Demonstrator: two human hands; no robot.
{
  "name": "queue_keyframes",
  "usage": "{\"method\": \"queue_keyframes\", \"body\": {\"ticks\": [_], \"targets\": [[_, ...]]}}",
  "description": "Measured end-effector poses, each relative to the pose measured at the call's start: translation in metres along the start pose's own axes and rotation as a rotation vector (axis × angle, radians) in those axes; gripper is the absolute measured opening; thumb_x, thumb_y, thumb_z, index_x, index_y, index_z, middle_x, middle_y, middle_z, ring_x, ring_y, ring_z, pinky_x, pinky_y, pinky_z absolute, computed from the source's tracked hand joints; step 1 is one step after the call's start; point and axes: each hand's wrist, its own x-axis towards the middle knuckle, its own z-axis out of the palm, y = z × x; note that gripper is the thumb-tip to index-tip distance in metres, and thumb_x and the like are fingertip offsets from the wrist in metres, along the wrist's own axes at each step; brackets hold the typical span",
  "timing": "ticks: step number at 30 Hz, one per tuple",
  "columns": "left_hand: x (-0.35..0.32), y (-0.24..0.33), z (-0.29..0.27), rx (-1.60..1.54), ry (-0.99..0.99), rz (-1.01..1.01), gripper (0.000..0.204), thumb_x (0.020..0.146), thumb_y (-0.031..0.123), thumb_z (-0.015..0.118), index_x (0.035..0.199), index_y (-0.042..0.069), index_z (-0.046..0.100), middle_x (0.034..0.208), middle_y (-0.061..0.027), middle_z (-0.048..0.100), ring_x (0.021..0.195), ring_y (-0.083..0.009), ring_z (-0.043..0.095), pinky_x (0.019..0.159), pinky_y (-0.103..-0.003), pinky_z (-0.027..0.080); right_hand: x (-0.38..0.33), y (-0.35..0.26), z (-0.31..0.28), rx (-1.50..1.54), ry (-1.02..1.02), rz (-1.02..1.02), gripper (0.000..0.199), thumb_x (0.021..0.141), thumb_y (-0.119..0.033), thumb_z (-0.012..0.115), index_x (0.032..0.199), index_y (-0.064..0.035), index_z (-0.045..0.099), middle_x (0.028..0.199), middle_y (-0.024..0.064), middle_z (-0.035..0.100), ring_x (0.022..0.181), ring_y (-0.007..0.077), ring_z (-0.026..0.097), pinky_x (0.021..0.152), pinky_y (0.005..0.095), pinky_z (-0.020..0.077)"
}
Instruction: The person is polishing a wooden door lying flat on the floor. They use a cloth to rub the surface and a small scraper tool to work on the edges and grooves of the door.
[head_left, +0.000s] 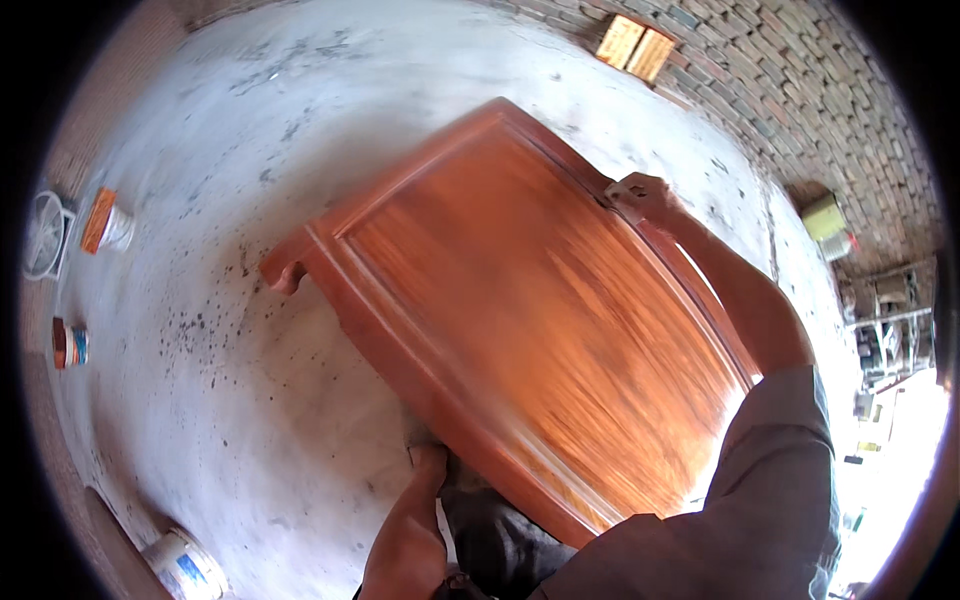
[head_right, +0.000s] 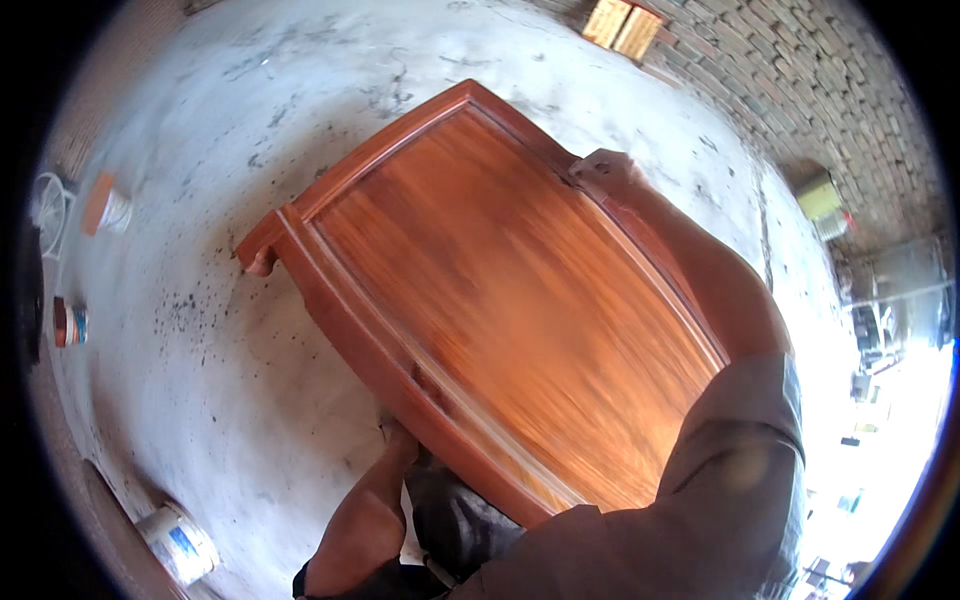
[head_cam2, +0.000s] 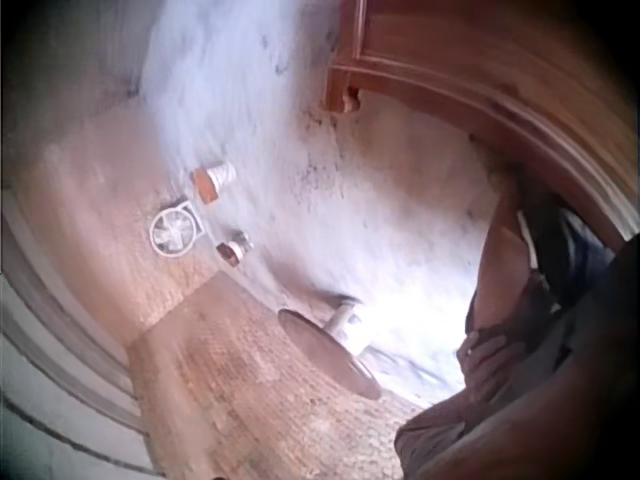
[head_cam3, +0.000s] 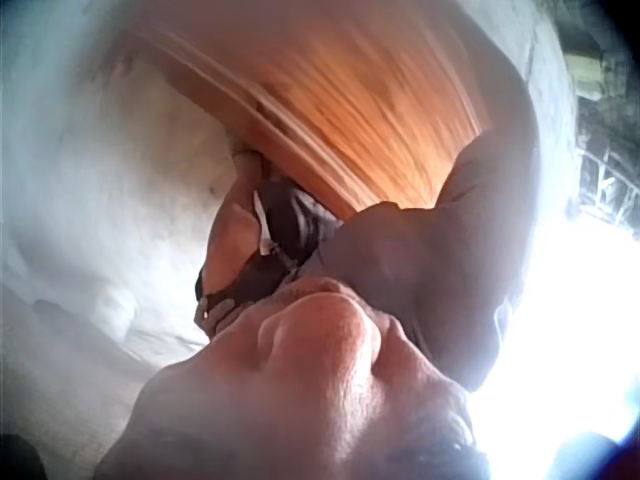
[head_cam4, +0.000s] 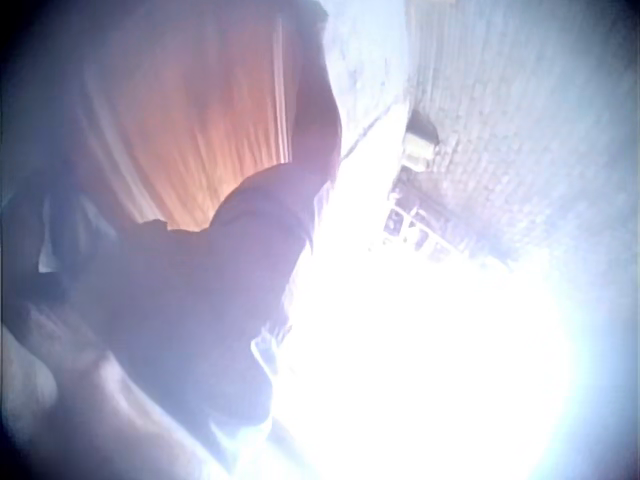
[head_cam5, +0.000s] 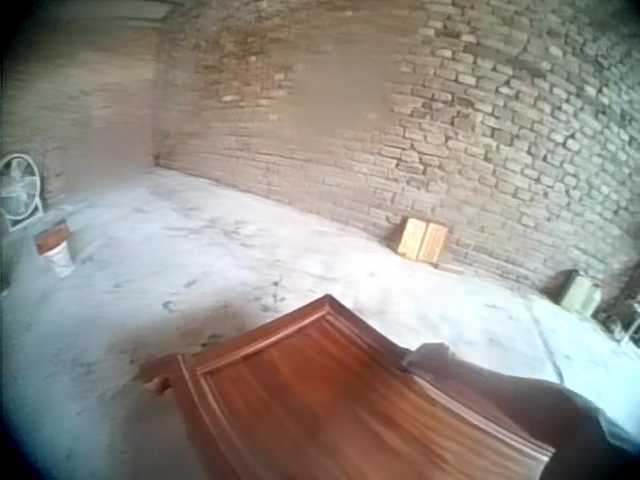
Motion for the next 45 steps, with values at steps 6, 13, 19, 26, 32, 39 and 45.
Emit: {"method": "queue_keyframes", "body": {"ticks": [6, 13, 19, 26, 32, 39, 45], "targets": [[0.003, -0.001, -0.002, 0.036, -0.026, 0.024, 0.03, 0.096, 0.018, 0.057, 0.113, -0.001, 0.073, 0.117, -0.0223, 0.071, 0.117, -0.038, 0.064, 0.1, -0.049, 0.049, -0.024, -0.008, 0.003, 0.009, -0.1, 0.062, 0.028, 0.095, -0.037, 0.075, 0.105, -0.0114, 0.08, 0.097, 0.0054, 0.079, 0.091, 0.0148, 0.072, 0.081, 0.033, 0.057], [0.006, -0.004, 0.005, 0.022, -0.034, 0.028, 0.031, 0.096, 0.018, 0.057, 0.114, -0.001, 0.072, 0.118, -0.0226, 0.071, 0.117, -0.0382, 0.064, 0.1, -0.048, 0.049, 0.003, -0.007, 0.006, -0.151, -0.142, -0.02, 0.031, 0.091, -0.044, 0.076, 0.102, -0.0152, 0.081, 0.096, 0.0068, 0.078, 0.087, 0.0176, 0.072, 0.079, 0.0357, 0.0564], [0.001, -0.008, 0.01, 0.006, -0.041, 0.008, 0.031, 0.096, 0.018, 0.057, 0.115, -0.002, 0.072, 0.119, -0.0229, 0.071, 0.118, -0.0383, 0.064, 0.1, -0.048, 0.049, 0.074, -0.04, 0.059, -0.263, -0.037, -0.002, 0.037, 0.092, -0.047, 0.071, 0.104, -0.0129, 0.08, 0.102, 0.0153, 0.077, 0.094, 0.0314, 0.074, 0.086, 0.0434, 0.0578], [0.007, 0.004, 0.013, -0.003, -0.042, 0.044, 0.032, 0.096, 0.018, 0.057, 0.116, -0.002, 0.071, 0.119, -0.0232, 0.071, 0.118, -0.0385, 0.064, 0.1, -0.048, 0.049, 0.229, -0.07, 0.103, -0.798, -0.044, -0.148, 0.039, 0.101, -0.037, 0.054, 0.112, -0.0062, 0.077, 0.119, 0.0158, 0.075, 0.11, 0.0335, 0.072, 0.094, 0.0473, 0.0589], [0.0, -0.011, 0.018, 0.004, -0.049, 0.013, 0.032, 0.096, 0.018, 0.057, 0.116, -0.002, 0.071, 0.12, -0.0235, 0.07, 0.119, -0.0387, 0.064, 0.1, -0.048, 0.049, 0.156, -0.049, 0.082, -0.654, -0.167, -0.353, 0.024, 0.09, -0.03, 0.07, 0.101, -0.0112, 0.08, 0.098, 0.0088, 0.078, 0.092, 0.027, 0.075, 0.082, 0.0424, 0.0599], [0.009, -0.006, 0.02, 0.028, -0.045, 0.027, 0.033, 0.096, 0.018, 0.057, 0.117, -0.003, 0.071, 0.12, -0.0238, 0.07, 0.119, -0.0389, 0.064, 0.101, -0.048, 0.049, 0.01, -0.018, 0.002, -0.353, -0.25, -0.137, 0.026, 0.088, -0.034, 0.076, 0.1, -0.0115, 0.076, 0.092, 0.0105, 0.075, 0.086, 0.0278, 0.07, 0.075, 0.0425, 0.0542], [0.006, -0.014, 0.027, 0.033, -0.049, 0.014, 0.033, 0.096, 0.018, 0.057, 0.118, -0.003, 0.07, 0.121, -0.0241, 0.07, 0.12, -0.039, 0.064, 0.101, -0.048, 0.049, 0.037, -0.046, -0.025, -0.806, -0.527, -0.222, 0.021, 0.088, -0.031, 0.078, 0.096, -0.0117, 0.072, 0.09, 0.0101, 0.072, 0.086, 0.0316, 0.069, 0.076, 0.047, 0.0531]]}}
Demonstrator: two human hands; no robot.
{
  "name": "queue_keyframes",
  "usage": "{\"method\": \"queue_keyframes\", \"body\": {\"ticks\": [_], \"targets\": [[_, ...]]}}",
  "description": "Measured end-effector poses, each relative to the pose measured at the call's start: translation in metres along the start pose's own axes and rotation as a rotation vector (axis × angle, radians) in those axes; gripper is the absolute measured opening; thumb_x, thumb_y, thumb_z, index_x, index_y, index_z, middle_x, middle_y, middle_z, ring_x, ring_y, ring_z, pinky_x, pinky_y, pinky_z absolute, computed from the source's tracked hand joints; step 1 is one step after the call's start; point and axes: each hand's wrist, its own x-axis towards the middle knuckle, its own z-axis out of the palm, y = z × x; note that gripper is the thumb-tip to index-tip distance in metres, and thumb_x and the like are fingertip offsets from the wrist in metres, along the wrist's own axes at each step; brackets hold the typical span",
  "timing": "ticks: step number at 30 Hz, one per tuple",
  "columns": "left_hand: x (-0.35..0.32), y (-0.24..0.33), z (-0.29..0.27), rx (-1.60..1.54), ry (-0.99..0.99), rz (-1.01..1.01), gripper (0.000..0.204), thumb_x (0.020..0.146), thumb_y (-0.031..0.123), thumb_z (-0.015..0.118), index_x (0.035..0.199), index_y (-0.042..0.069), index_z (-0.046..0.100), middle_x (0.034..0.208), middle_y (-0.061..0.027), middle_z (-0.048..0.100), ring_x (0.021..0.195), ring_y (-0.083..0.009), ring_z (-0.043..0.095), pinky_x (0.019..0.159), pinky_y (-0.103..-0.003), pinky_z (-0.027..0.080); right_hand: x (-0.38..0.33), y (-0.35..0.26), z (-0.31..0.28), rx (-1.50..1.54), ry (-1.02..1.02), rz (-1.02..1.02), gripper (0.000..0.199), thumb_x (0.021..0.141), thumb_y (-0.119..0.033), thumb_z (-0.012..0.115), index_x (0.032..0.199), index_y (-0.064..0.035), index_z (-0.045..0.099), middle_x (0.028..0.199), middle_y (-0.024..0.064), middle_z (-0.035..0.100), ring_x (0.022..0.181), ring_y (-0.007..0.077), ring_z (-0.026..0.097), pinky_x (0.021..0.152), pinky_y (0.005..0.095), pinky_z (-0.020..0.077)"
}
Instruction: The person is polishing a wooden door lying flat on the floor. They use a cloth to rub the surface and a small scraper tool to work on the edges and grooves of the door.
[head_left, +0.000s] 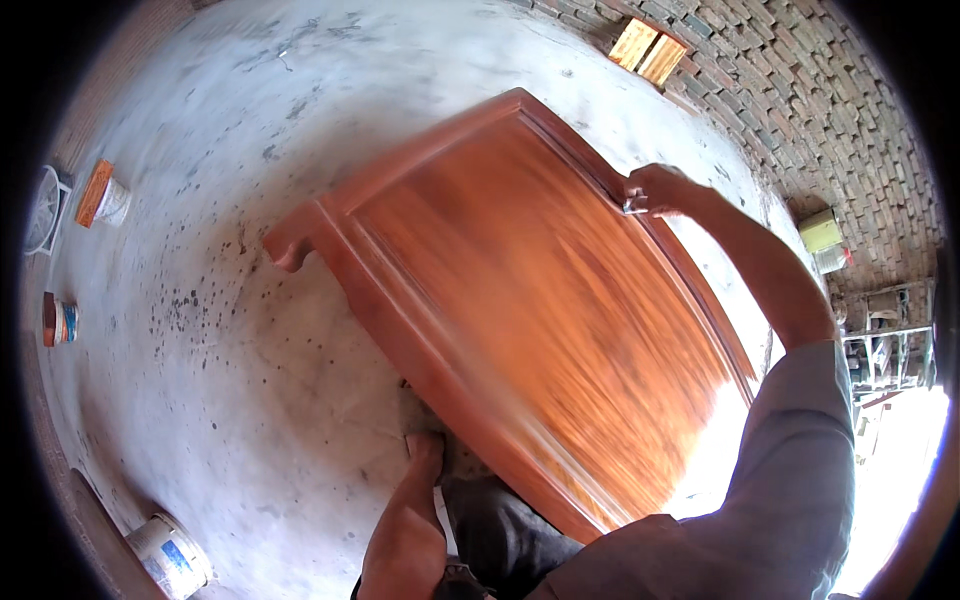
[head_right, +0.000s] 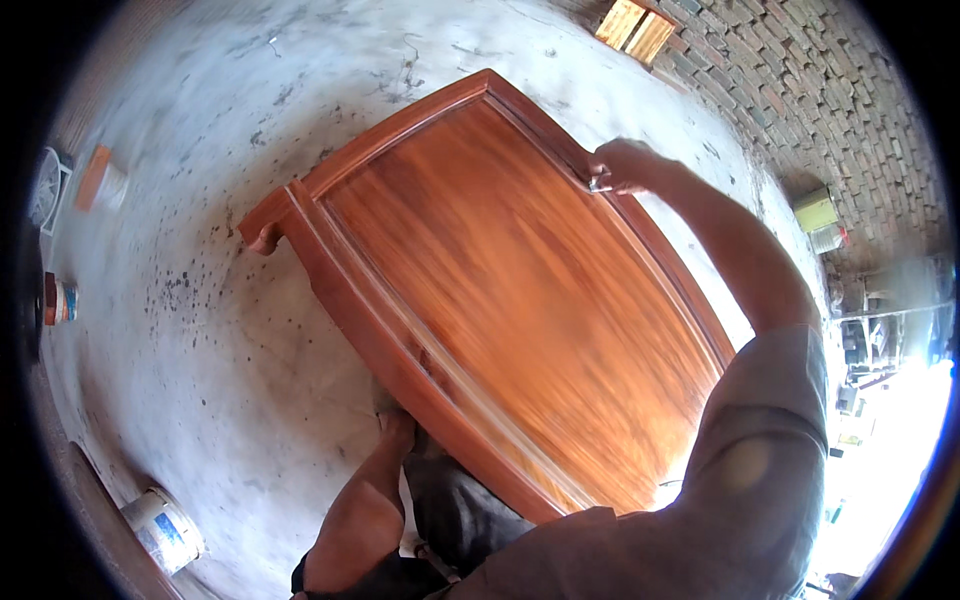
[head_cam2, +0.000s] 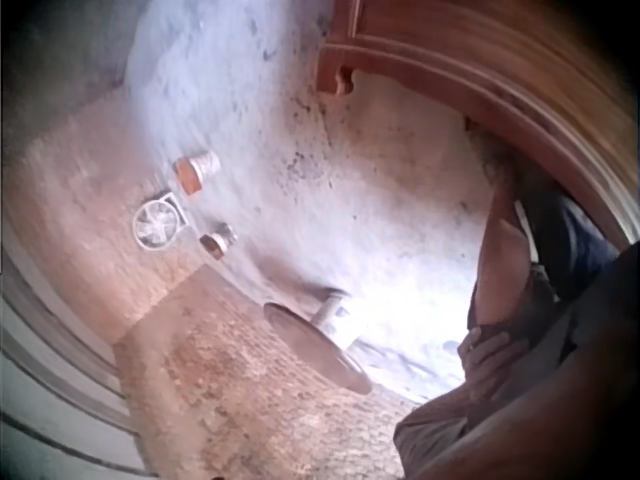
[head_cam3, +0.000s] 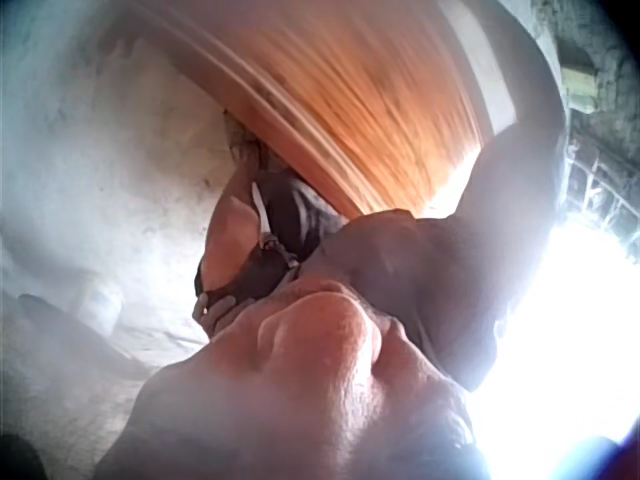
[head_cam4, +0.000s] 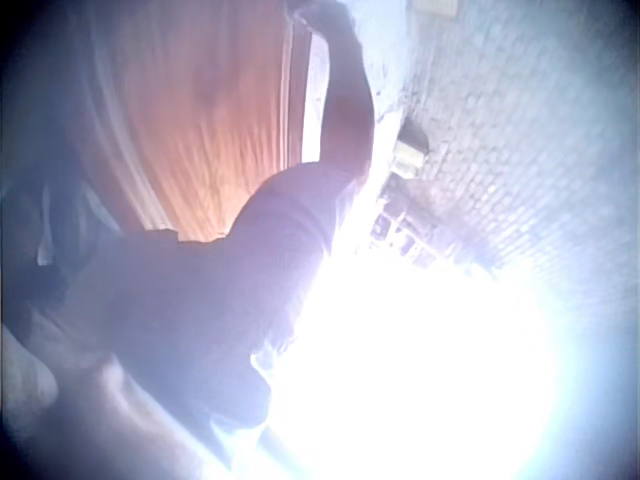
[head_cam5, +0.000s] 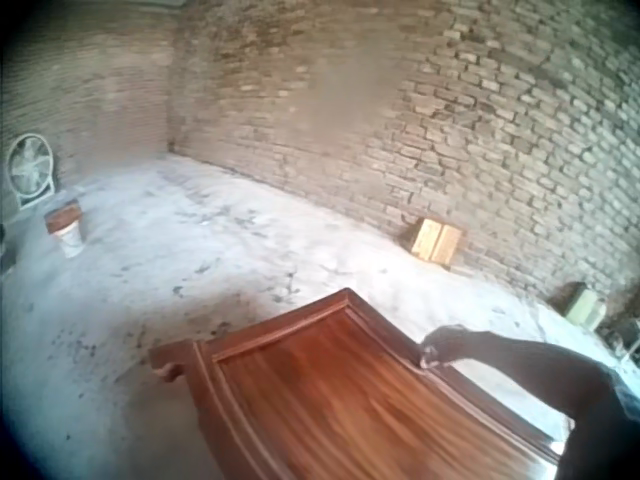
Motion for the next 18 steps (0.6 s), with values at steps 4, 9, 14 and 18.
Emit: {"method": "queue_keyframes", "body": {"ticks": [4, 9, 14, 18], "targets": [[-0.004, -0.011, 0.007, 0.007, 0.003, -0.02, 0.034, 0.096, 0.018, 0.057, 0.119, -0.003, 0.07, 0.121, -0.0242, 0.07, 0.12, -0.0391, 0.064, 0.101, -0.048, 0.049, 0.045, -0.025, -0.02, 0.589, 0.289, 0.15, 0.013, 0.093, -0.016, 0.073, 0.105, -0.0114, 0.075, 0.091, 0.009, 0.07, 0.086, 0.0222, 0.069, 0.074, 0.0353, 0.0553], [0.016, -0.002, 0.022, 0.145, -0.01, 0.052, 0.034, 0.096, 0.018, 0.057, 0.119, -0.003, 0.07, 0.122, -0.0245, 0.07, 0.12, -0.0393, 0.063, 0.101, -0.047, 0.049, 0.13, -0.049, -0.011, 0.309, 0.741, -0.144, 0.014, 0.096, -0.022, 0.07, 0.106, -0.0136, 0.075, 0.102, 0.0085, 0.07, 0.096, 0.0289, 0.07, 0.08, 0.0419, 0.057], [0.0, 0.039, -0.017, -0.542, 0.177, -0.166, 0.041, 0.098, 0.025, 0.054, 0.129, 0.0, 0.066, 0.134, -0.0224, 0.064, 0.126, -0.0409, 0.06, 0.107, -0.051, 0.045, 0.168, -0.056, -0.01, 0.085, 0.818, -0.148, 0.01, 0.094, -0.022, 0.067, 0.101, -0.0184, 0.073, 0.107, 0.0028, 0.069, 0.105, 0.0293, 0.066, 0.087, 0.0456, 0.0551], [-0.021, 0.025, -0.025, -0.379, 0.079, -0.179, 0.042, 0.099, 0.026, 0.053, 0.132, 0.003, 0.064, 0.138, -0.0213, 0.061, 0.129, -0.0409, 0.057, 0.107, -0.052, 0.045, 0.186, -0.074, -0.014, 0.007, 0.901, -0.226, 0.008, 0.09, -0.014, 0.069, 0.097, -0.0167, 0.07, 0.105, 0.0035, 0.069, 0.103, 0.0296, 0.065, 0.086, 0.0445, 0.0546]]}}
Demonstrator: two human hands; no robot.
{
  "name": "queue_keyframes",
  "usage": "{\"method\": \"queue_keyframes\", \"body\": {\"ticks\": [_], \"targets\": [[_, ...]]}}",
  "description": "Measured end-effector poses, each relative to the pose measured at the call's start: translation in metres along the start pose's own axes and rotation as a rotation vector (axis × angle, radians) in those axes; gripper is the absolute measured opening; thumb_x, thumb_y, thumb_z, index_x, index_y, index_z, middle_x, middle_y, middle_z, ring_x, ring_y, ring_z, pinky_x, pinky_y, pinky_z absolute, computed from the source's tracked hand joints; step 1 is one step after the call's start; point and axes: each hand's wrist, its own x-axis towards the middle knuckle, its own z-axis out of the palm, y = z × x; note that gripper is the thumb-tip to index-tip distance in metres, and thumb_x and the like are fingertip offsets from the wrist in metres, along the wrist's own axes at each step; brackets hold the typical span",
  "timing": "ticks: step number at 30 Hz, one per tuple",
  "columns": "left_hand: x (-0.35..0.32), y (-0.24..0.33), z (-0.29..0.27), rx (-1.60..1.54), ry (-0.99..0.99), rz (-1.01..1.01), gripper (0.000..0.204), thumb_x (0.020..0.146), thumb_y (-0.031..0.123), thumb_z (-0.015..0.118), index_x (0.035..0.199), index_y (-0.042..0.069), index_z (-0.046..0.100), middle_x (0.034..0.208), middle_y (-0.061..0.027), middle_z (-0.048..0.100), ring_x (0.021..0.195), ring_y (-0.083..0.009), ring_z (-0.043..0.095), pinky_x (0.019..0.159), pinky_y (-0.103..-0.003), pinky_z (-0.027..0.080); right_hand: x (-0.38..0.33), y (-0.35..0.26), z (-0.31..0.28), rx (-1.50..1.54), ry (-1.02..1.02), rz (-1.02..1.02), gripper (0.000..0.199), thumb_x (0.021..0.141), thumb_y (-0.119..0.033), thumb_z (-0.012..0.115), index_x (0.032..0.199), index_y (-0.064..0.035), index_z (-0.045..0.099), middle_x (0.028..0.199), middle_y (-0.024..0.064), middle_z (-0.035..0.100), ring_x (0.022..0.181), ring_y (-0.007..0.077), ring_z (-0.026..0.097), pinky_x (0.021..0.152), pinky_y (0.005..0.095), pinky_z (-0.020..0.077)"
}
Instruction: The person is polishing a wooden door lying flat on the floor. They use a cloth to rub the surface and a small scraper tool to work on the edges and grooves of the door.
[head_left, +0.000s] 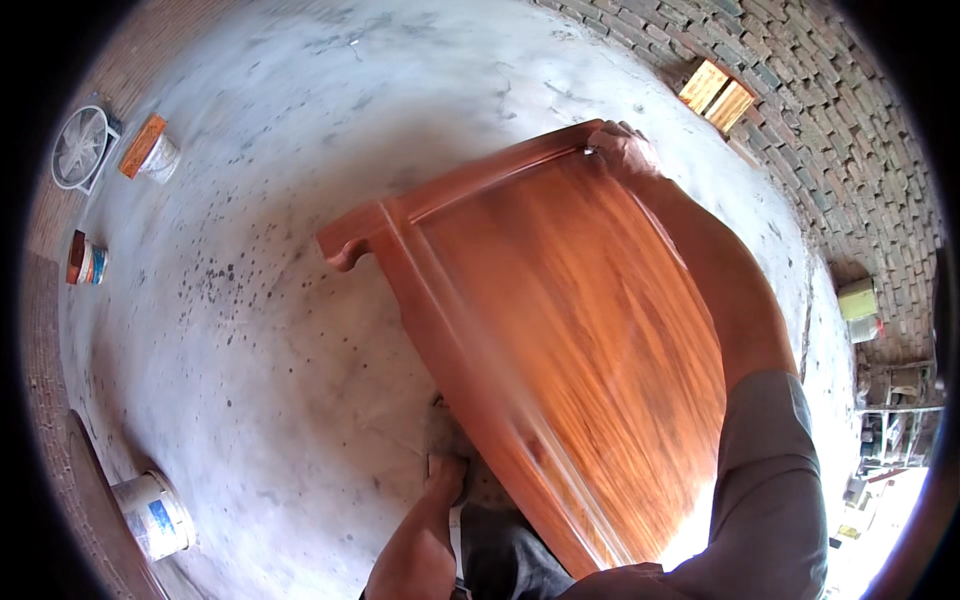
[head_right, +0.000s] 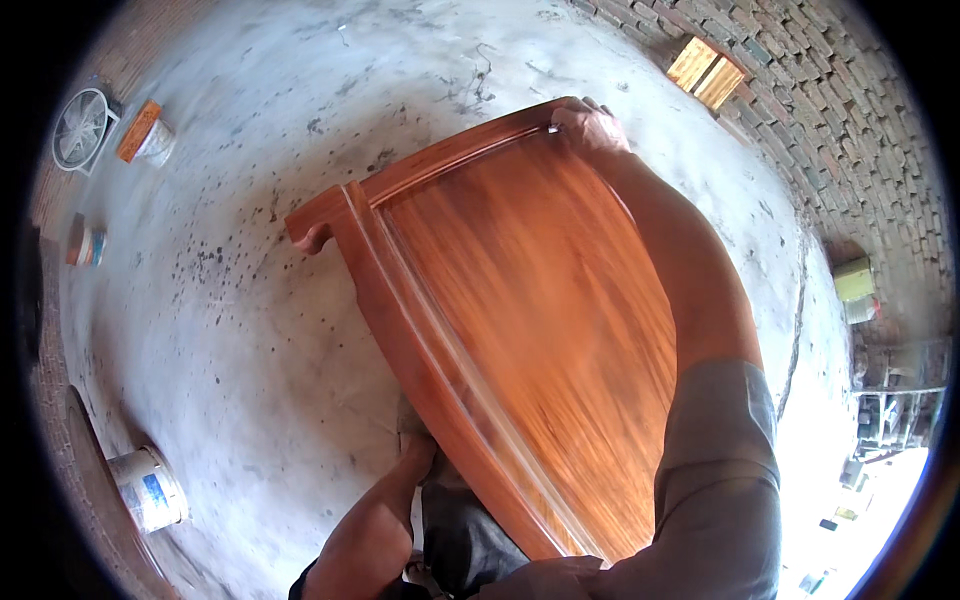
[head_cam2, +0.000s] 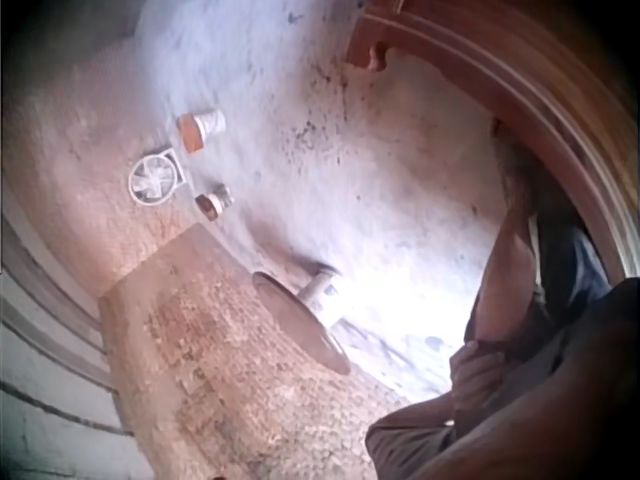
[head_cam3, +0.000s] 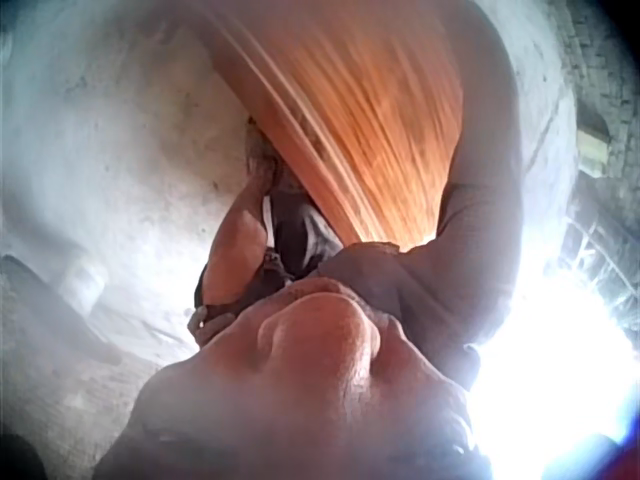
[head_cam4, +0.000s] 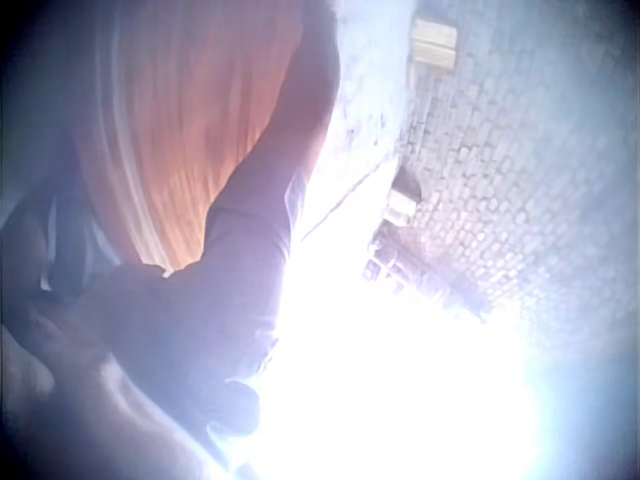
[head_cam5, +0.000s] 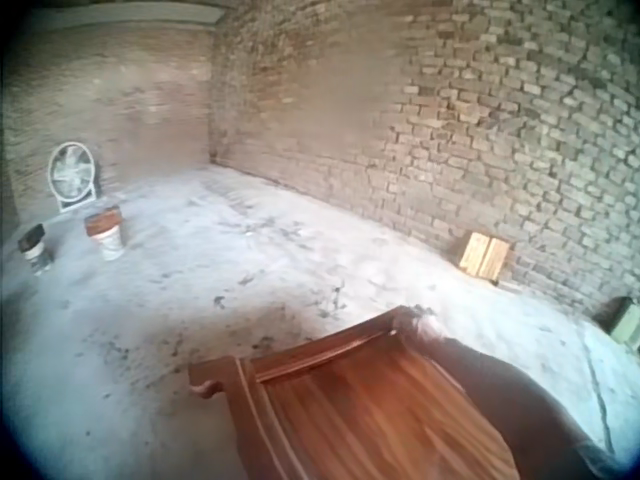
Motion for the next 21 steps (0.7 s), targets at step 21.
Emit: {"method": "queue_keyframes", "body": {"ticks": [21], "targets": [[-0.003, -0.026, 0.025, 0.136, -0.071, 0.045, 0.044, 0.103, 0.028, 0.044, 0.138, 0.008, 0.06, 0.145, -0.0199, 0.056, 0.135, -0.0397, 0.053, 0.109, -0.054, 0.046, 0.05, -0.213, -0.014, 0.203, -0.506, -0.115, 0.036, 0.096, -0.008, 0.056, 0.128, -0.0194, 0.065, 0.137, 0.0053, 0.061, 0.141, 0.0259, 0.05, 0.121, 0.0504, 0.0361]]}}
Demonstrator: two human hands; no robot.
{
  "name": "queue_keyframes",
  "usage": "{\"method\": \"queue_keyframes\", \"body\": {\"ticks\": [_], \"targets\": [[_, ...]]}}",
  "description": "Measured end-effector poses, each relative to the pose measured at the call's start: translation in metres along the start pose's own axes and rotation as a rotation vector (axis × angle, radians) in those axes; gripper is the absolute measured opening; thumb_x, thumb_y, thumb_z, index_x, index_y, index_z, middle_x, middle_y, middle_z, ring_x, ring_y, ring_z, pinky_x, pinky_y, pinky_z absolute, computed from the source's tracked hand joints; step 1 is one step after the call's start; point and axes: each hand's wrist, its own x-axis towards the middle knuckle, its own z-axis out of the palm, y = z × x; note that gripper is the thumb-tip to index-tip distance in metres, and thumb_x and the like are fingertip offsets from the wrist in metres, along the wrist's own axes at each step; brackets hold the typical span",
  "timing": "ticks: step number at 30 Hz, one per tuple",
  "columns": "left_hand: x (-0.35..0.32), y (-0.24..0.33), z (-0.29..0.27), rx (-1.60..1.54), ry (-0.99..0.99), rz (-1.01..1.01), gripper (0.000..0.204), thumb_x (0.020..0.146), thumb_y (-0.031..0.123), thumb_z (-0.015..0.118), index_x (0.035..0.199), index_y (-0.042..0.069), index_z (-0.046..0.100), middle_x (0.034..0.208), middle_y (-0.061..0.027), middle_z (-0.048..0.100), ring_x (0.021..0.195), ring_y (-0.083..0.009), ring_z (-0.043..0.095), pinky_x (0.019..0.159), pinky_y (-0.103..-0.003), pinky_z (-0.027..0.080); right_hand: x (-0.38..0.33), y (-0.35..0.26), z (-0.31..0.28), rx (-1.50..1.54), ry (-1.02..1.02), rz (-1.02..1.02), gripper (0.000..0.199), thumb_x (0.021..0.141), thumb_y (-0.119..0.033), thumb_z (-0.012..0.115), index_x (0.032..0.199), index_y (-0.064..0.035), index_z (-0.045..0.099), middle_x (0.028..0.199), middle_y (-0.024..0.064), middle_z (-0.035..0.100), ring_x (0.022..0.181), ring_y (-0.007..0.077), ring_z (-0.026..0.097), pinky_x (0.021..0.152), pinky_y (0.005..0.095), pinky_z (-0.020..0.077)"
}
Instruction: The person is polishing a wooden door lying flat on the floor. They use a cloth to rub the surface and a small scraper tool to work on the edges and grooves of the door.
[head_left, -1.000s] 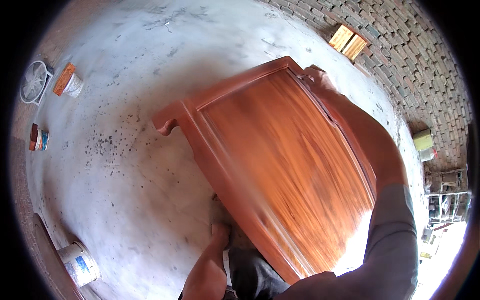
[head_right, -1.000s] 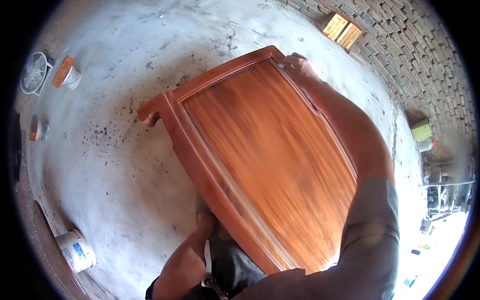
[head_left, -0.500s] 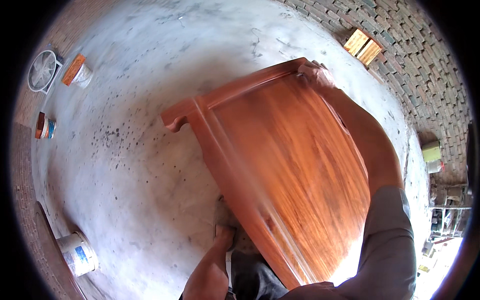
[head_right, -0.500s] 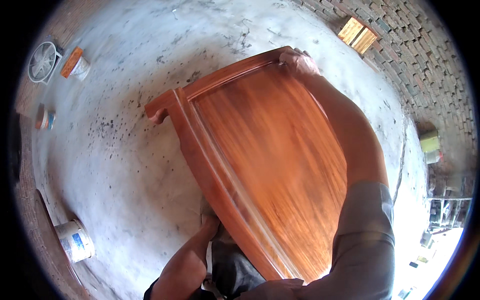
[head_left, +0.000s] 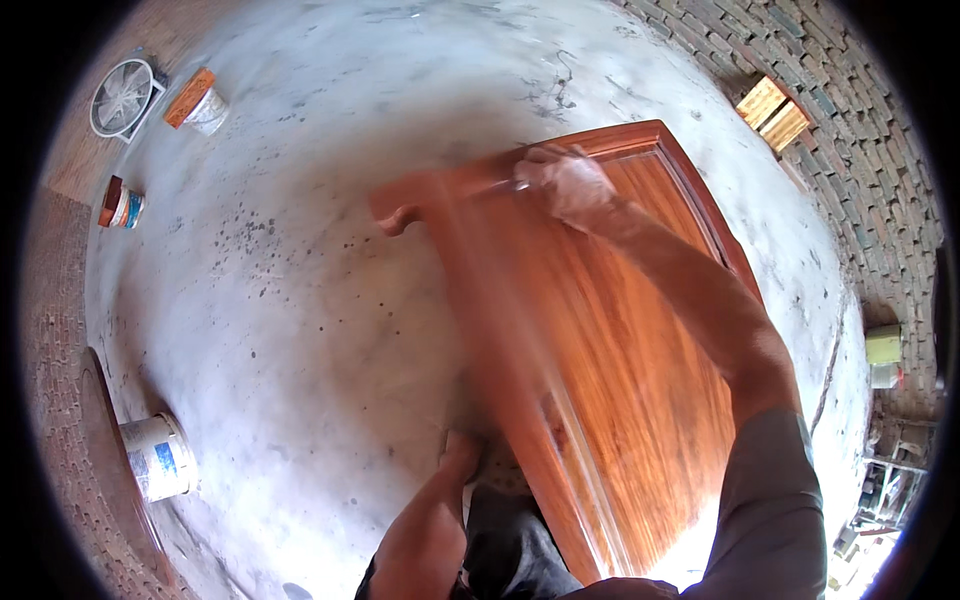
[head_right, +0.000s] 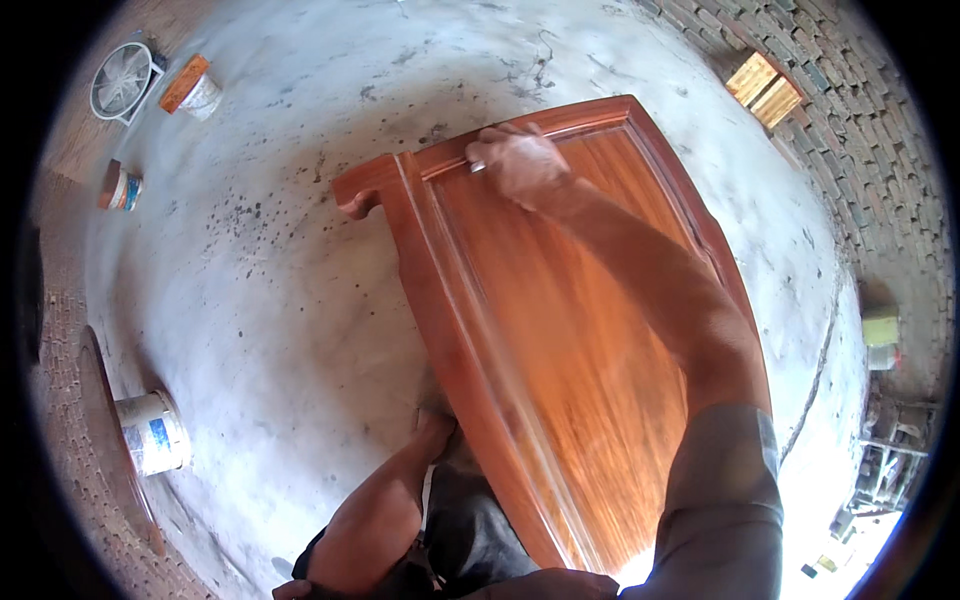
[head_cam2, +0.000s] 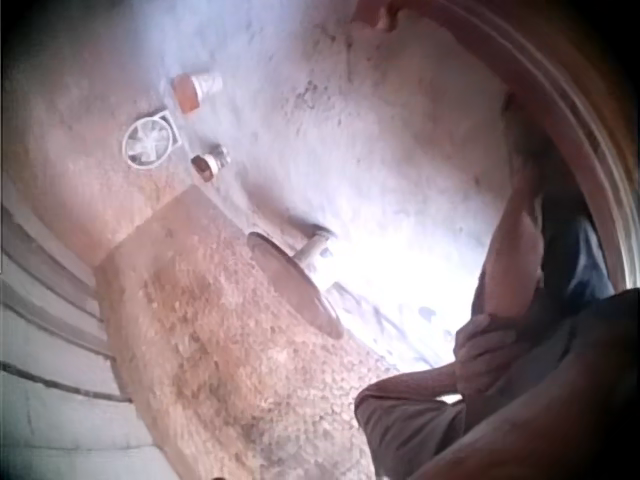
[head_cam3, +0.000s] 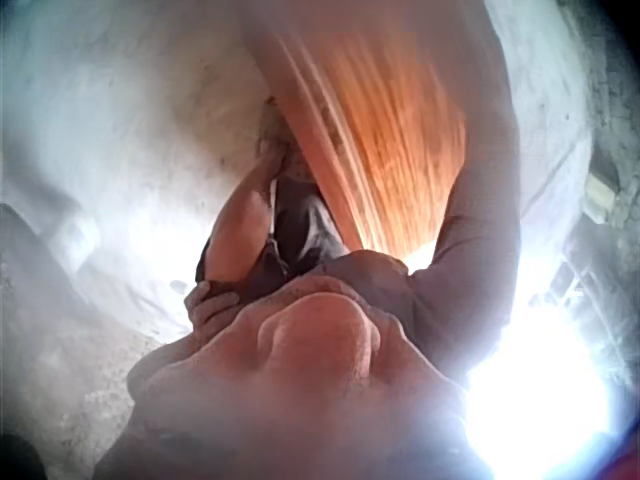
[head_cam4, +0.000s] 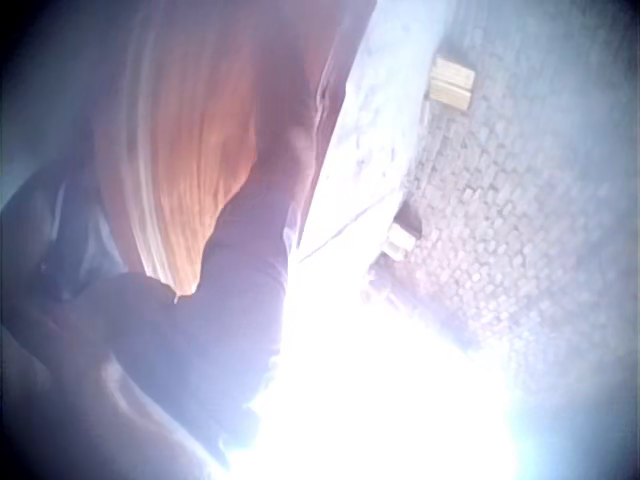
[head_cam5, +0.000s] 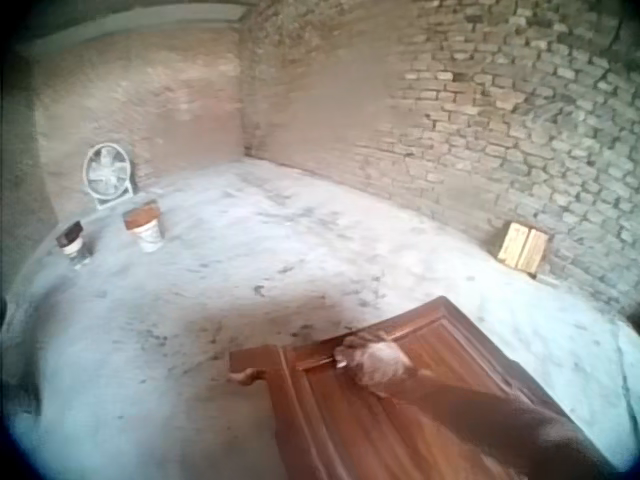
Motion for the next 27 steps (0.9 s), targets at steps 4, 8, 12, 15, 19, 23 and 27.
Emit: {"method": "queue_keyframes", "body": {"ticks": [4, 8, 12, 15, 19, 23, 27], "targets": [[0.009, 0.011, -0.009, 0.012, 0.003, 0.03, 0.044, 0.104, 0.028, 0.042, 0.14, 0.009, 0.059, 0.146, -0.0196, 0.055, 0.137, -0.0394, 0.052, 0.109, -0.054, 0.046, 0.013, -0.027, 0.008, 0.053, 0.098, -0.1, 0.035, 0.095, -0.007, 0.056, 0.126, -0.0184, 0.066, 0.135, 0.0043, 0.062, 0.138, 0.0254, 0.052, 0.117, 0.0493, 0.0385], [0.016, 0.002, 0.01, 0.019, -0.005, 0.056, 0.045, 0.104, 0.028, 0.04, 0.141, 0.01, 0.058, 0.148, -0.0193, 0.054, 0.138, -0.0392, 0.051, 0.109, -0.054, 0.046, 0.014, -0.026, 0.006, -0.008, 0.038, -0.084, 0.038, 0.095, -0.008, 0.054, 0.129, -0.0195, 0.066, 0.139, 0.0051, 0.062, 0.137, 0.0247, 0.053, 0.114, 0.0477, 0.0405], [0.013, -0.016, 0.017, 0.038, -0.024, 0.05, 0.045, 0.105, 0.028, 0.039, 0.142, 0.011, 0.057, 0.149, -0.019, 0.053, 0.139, -0.0389, 0.05, 0.109, -0.055, 0.046, -0.014, 0.054, 0.002, -0.037, 0.102, 0.005, 0.038, 0.097, -0.009, 0.049, 0.129, -0.0169, 0.067, 0.143, 0.0096, 0.062, 0.132, 0.0302, 0.059, 0.112, 0.0482, 0.0453], [0.011, -0.029, 0.022, 0.037, -0.032, 0.033, 0.045, 0.106, 0.029, 0.038, 0.143, 0.011, 0.057, 0.15, -0.0188, 0.052, 0.14, -0.0388, 0.049, 0.11, -0.055, 0.046, -0.04, 0.144, -0.002, -0.114, 0.106, 0.12, 0.028, 0.098, -0.014, 0.053, 0.122, -0.0132, 0.068, 0.129, 0.0119, 0.067, 0.12, 0.034, 0.065, 0.102, 0.0458, 0.0536], [0.019, 0.027, -0.009, -0.056, -0.073, -0.024, 0.046, 0.107, 0.025, 0.034, 0.144, 0.01, 0.056, 0.151, -0.0185, 0.051, 0.141, -0.0381, 0.049, 0.111, -0.055, 0.045, -0.078, 0.263, -0.003, -0.138, 0.183, 0.14, 0.02, 0.095, -0.017, 0.06, 0.113, -0.015, 0.068, 0.113, 0.0116, 0.068, 0.111, 0.035, 0.065, 0.092, 0.0474, 0.0538], [0.024, -0.048, 0.04, 0.285, -0.011, 0.224, 0.045, 0.106, 0.022, 0.036, 0.145, 0.008, 0.055, 0.155, -0.0172, 0.047, 0.143, -0.037, 0.046, 0.114, -0.054, 0.044, -0.059, 0.236, 0.006, -0.027, 0.337, 0.173, 0.018, 0.095, -0.016, 0.06, 0.112, -0.0156, 0.065, 0.107, 0.0098, 0.067, 0.108, 0.0345, 0.065, 0.088, 0.0478, 0.054], [0.022, -0.026, 0.038, -0.018, 0.012, 0.131, 0.045, 0.106, 0.021, 0.038, 0.146, 0.01, 0.054, 0.156, -0.0172, 0.046, 0.143, -0.035, 0.047, 0.114, -0.052, 0.044, -0.063, 0.229, 0.003, -0.209, 0.374, 0.216, 0.02, 0.092, -0.012, 0.064, 0.111, -0.014, 0.064, 0.107, 0.0096, 0.067, 0.107, 0.0346, 0.065, 0.089, 0.0491, 0.0537]]}}
